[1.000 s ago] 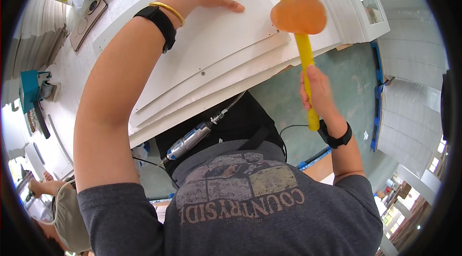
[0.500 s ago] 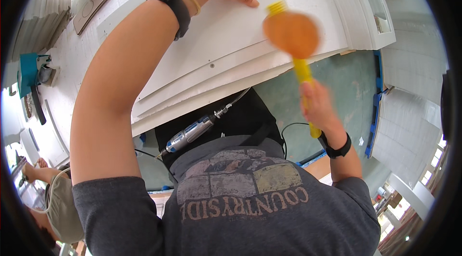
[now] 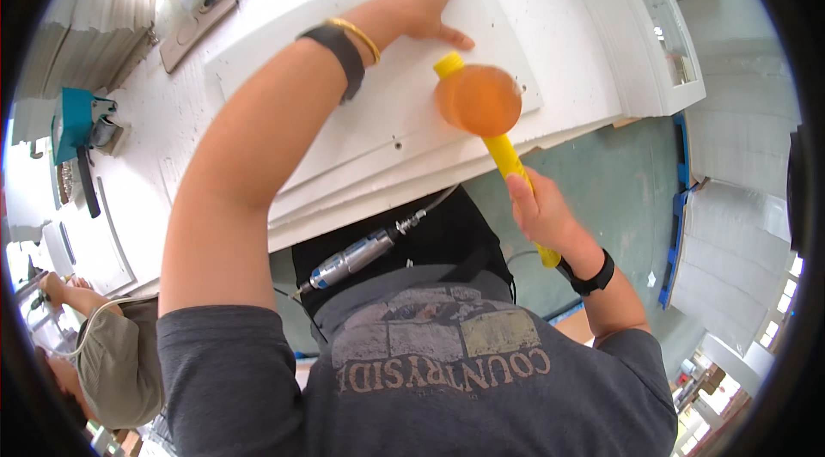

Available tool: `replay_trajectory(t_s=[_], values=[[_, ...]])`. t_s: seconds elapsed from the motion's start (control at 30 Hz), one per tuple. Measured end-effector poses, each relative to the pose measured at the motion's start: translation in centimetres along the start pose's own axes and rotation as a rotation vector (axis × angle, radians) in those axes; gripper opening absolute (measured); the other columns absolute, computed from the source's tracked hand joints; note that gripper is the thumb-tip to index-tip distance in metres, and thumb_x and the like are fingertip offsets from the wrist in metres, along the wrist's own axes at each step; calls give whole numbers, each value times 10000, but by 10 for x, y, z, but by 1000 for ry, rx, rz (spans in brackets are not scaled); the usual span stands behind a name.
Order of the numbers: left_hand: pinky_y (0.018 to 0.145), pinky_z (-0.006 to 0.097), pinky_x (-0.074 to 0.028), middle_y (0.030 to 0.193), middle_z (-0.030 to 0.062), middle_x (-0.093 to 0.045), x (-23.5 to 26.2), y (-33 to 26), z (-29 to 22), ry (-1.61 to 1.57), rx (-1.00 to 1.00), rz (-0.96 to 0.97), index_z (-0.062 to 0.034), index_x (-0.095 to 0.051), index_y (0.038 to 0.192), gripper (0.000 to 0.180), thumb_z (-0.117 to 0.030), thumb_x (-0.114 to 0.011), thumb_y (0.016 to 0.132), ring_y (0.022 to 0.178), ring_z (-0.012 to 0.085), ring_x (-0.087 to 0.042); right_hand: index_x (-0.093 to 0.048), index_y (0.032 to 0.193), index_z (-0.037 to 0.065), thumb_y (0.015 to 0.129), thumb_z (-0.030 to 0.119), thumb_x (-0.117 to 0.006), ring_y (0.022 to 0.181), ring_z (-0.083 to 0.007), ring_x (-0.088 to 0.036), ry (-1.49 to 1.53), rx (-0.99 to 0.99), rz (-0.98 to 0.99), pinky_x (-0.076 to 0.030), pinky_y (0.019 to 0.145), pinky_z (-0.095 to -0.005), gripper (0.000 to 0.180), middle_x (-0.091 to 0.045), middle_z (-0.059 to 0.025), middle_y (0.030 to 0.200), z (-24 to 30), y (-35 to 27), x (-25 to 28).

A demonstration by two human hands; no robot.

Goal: Assembling a white furniture frame using a mallet and an electric screwdriver to secure components.

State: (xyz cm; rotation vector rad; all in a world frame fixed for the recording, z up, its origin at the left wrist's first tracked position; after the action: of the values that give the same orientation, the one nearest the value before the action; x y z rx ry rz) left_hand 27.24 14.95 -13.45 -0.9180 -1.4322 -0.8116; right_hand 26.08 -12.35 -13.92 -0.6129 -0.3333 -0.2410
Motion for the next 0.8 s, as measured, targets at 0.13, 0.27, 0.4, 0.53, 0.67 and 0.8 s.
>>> replay_trajectory(t_s=[0.13, 0.27, 0.4, 0.53, 0.67, 0.8], values=[[1068, 522, -131, 1452, 164, -173, -9, -22, -1, -16, -84, -70, -125, -246, 1393, 900, -653, -533, 723, 1339, 336, -161, -469, 794, 29, 909, 507, -384, 470, -81, -400, -9, 16, 2, -361, 460, -254, 499, -402, 11, 518, 0, -3, -3], [1102, 431, -104, 1462, 154, -139, -11, -67, 20, -82, -154, 25, -51, -194, 1395, 854, -572, -504, 793, 1362, 249, -117, -460, 778, 35, 908, 512, -379, 457, -86, -400, 23, -25, -5, -362, 446, -256, 501, -397, 13, 511, -7, -5, 0], [1105, 436, -98, 1467, 153, -117, 6, -115, 59, -52, -166, 199, -49, -143, 1404, 1019, -509, -677, 668, 1366, 248, -87, -451, 768, 37, 906, 515, -381, 454, -81, -398, 3, -40, -3, -358, 439, -253, 502, -394, 14, 508, 0, -5, -1], [1110, 443, -90, 1469, 145, -109, 4, -132, 72, -64, -145, 185, -51, -114, 1407, 1124, -510, -727, 584, 1366, 248, -77, -450, 768, 49, 908, 501, -392, 403, -61, -376, 1, -10, -20, -331, 391, -233, 477, -389, 23, 487, 4, -4, 0], [1110, 442, -88, 1470, 139, -109, 0, -131, 75, -51, -120, 194, -57, -114, 1408, 1119, -522, -719, 590, 1366, 247, -78, -445, 773, 62, 908, 495, -398, 360, -53, -355, 143, -99, 38, -305, 351, -217, 457, -388, 27, 473, 15, -10, -10], [1109, 445, -88, 1471, 132, -112, -3, -130, 76, -51, -143, 143, -71, -121, 1410, 1105, -543, -706, 600, 1367, 238, -78, -438, 785, 60, 913, 480, -398, 358, -48, -347, 106, -16, 90, -298, 349, -212, 441, -388, 28, 473, 26, -16, -25]])
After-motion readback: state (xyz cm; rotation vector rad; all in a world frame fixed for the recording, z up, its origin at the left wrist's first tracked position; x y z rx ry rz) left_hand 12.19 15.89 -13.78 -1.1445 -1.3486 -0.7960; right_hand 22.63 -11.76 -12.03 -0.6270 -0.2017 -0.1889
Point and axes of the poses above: each hand's wrist, its own y-axis towards the middle knuckle, its own x-axis out of the back of the hand, z = x × y, the point moved 8 cm from there along y, towards the middle knuckle
